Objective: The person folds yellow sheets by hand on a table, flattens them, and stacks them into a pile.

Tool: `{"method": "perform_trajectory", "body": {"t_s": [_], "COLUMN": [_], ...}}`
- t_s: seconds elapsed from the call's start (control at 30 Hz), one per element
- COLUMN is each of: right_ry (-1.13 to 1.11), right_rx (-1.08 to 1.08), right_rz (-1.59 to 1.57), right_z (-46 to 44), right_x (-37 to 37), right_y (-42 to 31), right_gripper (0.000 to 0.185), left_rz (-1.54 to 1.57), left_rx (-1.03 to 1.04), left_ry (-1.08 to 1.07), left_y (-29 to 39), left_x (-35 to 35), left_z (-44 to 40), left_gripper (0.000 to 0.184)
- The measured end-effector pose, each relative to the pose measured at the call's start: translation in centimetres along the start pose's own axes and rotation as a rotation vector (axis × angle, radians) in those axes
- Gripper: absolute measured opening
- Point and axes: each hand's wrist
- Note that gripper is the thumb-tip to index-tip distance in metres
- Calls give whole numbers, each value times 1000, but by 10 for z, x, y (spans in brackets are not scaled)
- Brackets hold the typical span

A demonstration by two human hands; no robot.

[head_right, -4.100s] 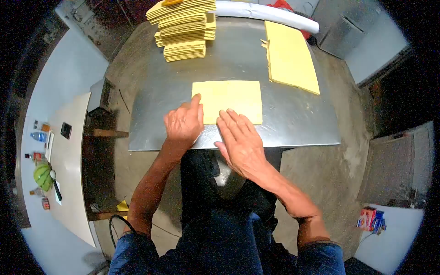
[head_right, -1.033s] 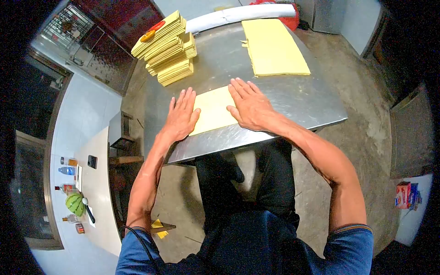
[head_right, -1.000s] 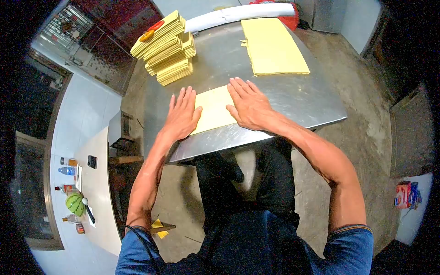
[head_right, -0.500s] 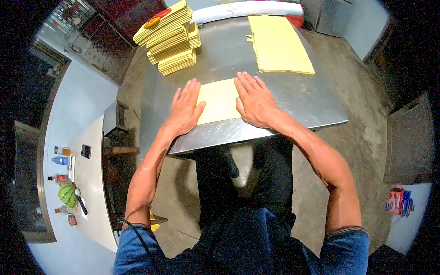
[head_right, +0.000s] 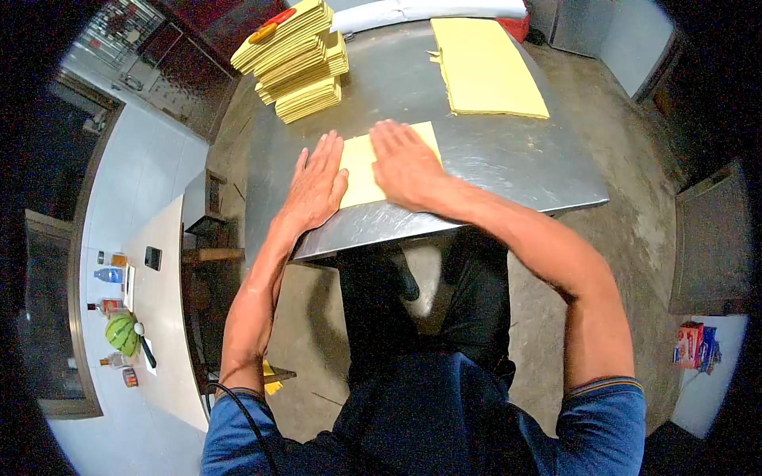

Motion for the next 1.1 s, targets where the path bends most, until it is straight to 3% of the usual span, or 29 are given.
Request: {"method": "perform_trajectory", "body": {"t_s": [0.23, 0.43, 0.73, 0.87, 1.1], "right_ry": [-81, -1, -50, -148, -105], "right_rx": [92, 71, 66, 73, -94], "right_rz": [42, -8, 21, 94, -67], "right_z": [35, 38, 44, 33, -10], "right_x": [-26, -18, -30, -35, -5], "right_y": [38, 47, 45, 28, -30], "right_gripper": [63, 62, 62, 67, 71], "left_rz": [-208, 0, 53, 4, 20], "left_rx": [-114, 116, -31, -50, -30], "left_ry": [-47, 34, 16, -3, 32], "left_y": [35, 102, 23, 17, 18], "left_x": [-13, 17, -1, -4, 0], "left_z": [-9, -55, 0, 8, 8], "left_gripper": [69, 71, 72, 71, 69]}}
Point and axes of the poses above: each hand's wrist, its own z-axis away from the middle knuckle, its own x-axis out of the palm, y = z × x, and after that the axes turned 2 degrees about -y, right-handed
